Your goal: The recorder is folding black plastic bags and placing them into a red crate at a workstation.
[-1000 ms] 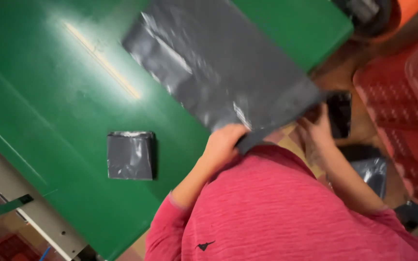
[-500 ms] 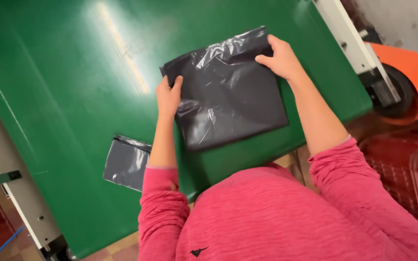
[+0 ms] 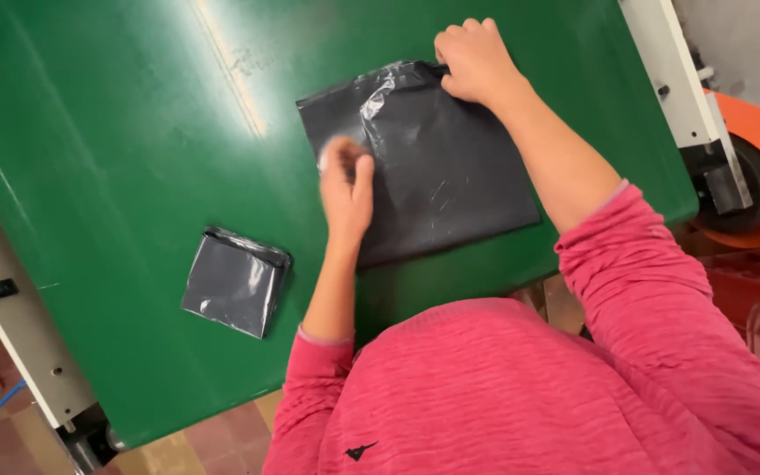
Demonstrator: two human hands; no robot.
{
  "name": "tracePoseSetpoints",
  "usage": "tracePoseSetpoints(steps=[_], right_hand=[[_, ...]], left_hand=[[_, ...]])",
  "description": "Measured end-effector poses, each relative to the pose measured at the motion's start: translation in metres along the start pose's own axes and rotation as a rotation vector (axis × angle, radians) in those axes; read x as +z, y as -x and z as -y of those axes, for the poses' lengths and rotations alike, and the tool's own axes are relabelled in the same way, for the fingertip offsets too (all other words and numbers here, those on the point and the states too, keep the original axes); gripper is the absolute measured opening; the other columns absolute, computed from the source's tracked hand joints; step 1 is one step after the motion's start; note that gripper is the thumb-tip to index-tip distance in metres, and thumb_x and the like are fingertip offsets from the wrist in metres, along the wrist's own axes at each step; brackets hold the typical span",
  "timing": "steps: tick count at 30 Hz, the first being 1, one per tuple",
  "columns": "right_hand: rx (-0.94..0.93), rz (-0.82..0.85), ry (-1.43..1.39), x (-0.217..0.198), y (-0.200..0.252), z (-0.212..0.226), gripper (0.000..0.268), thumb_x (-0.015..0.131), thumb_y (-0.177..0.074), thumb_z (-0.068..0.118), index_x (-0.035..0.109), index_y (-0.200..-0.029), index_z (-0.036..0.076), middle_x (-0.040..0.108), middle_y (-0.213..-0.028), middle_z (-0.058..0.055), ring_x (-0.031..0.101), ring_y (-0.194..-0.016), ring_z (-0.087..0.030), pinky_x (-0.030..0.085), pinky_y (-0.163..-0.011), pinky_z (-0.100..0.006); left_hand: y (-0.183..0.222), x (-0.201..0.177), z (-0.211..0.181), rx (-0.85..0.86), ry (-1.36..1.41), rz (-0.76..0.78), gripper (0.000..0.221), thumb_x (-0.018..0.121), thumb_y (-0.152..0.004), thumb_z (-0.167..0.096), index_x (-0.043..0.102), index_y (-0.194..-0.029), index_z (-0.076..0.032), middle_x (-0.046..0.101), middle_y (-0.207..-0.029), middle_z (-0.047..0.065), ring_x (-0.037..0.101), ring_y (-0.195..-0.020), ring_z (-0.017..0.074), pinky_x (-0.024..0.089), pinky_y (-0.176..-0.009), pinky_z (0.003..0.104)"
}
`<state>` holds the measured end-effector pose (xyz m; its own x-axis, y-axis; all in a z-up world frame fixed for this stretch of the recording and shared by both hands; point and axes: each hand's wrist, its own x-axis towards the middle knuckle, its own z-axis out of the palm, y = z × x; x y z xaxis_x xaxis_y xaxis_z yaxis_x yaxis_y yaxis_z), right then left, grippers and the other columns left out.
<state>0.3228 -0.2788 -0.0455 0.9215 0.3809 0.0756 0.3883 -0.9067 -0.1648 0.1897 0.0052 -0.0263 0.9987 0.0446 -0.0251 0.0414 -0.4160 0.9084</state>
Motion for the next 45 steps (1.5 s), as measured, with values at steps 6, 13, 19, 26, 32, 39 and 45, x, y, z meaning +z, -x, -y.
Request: tracePoseSetpoints(steps=[6,13,19,26,32,39,45], right_hand=[[-0.038,-0.395,-0.405,-0.084,0.13,0.093,0.023,0.076,-0.08,-0.001,0.064,-0.097,0.008,0.069,-0.111,-0.004,0.06,-0.104,-0.029,0.042,-0.093,-0.043],[0.058,-0.357,-0.265,-0.051,0.245,0.14,0.025,0.073,-0.07,-0.002,0.073,-0.089,0.013,0.068,-0.098,0.001,0.059,-0.102,-0.026,0.042,-0.09,-0.043],[0.096,-0.363,-0.074,-0.052,0.253,0.163,0.025,0.075,-0.079,0.003,0.074,-0.103,0.011,0.066,-0.12,-0.006,0.059,-0.122,-0.032,0.045,-0.104,-0.047],[-0.18,-0.165,-0.289,-0.044,0.24,0.234,0.056,0.069,-0.076,0.007,0.062,-0.13,-0.007,0.059,-0.14,-0.022,0.05,-0.139,-0.041,0.036,-0.118,-0.054],[-0.057,-0.232,-0.68,0.001,0.292,0.23,0.035,0.065,-0.089,0.0,0.066,-0.124,0.001,0.067,-0.139,-0.017,0.062,-0.133,-0.036,0.042,-0.122,-0.047],[0.749,-0.532,-2.183,0.147,0.369,0.147,0.011,0.051,-0.122,0.009,0.054,-0.123,-0.002,0.063,-0.112,-0.014,0.06,-0.101,-0.028,0.046,-0.091,-0.045],[1.011,-0.323,-2.204,0.022,0.303,0.161,0.012,0.049,-0.109,0.017,0.056,-0.113,0.01,0.067,-0.126,-0.009,0.068,-0.113,-0.024,0.057,-0.093,-0.042]], left_hand=[[0.025,-0.033,0.028,-0.602,1.159,0.421,0.103,0.013,-0.091,-0.079,0.035,-0.154,0.0,0.049,-0.156,0.015,0.052,-0.14,0.0265,0.043,-0.109,0.044],[0.06,-0.055,0.079,-0.592,1.122,0.326,0.105,0.031,-0.092,-0.082,0.04,-0.154,0.003,0.052,-0.152,0.018,0.053,-0.137,0.0307,0.043,-0.115,0.045],[0.11,-0.089,-0.003,0.38,-0.107,0.0,0.079,0.076,-0.083,-0.05,0.048,-0.137,-0.001,0.055,-0.14,0.017,0.057,-0.125,0.0344,0.047,-0.106,0.05],[0.11,-0.066,0.013,0.838,-0.964,0.676,0.019,0.072,-0.096,-0.031,0.07,-0.104,-0.014,0.07,-0.102,0.006,0.069,-0.1,0.0272,0.054,-0.082,0.044],[0.068,-0.014,-0.051,0.56,-0.521,1.065,0.043,0.059,-0.093,-0.051,0.078,-0.091,-0.012,0.075,-0.087,0.014,0.07,-0.079,0.0345,0.056,-0.071,0.045],[-0.02,0.064,0.039,-0.378,-0.059,1.086,0.082,0.032,-0.104,-0.074,0.075,-0.1,-0.004,0.062,-0.075,0.012,0.065,-0.074,0.0268,0.058,-0.076,0.04],[0.051,0.052,-0.035,0.101,-0.505,0.559,0.046,0.065,-0.091,-0.055,0.072,-0.102,-0.01,0.069,-0.092,0.013,0.067,-0.092,0.0348,0.055,-0.083,0.048]])
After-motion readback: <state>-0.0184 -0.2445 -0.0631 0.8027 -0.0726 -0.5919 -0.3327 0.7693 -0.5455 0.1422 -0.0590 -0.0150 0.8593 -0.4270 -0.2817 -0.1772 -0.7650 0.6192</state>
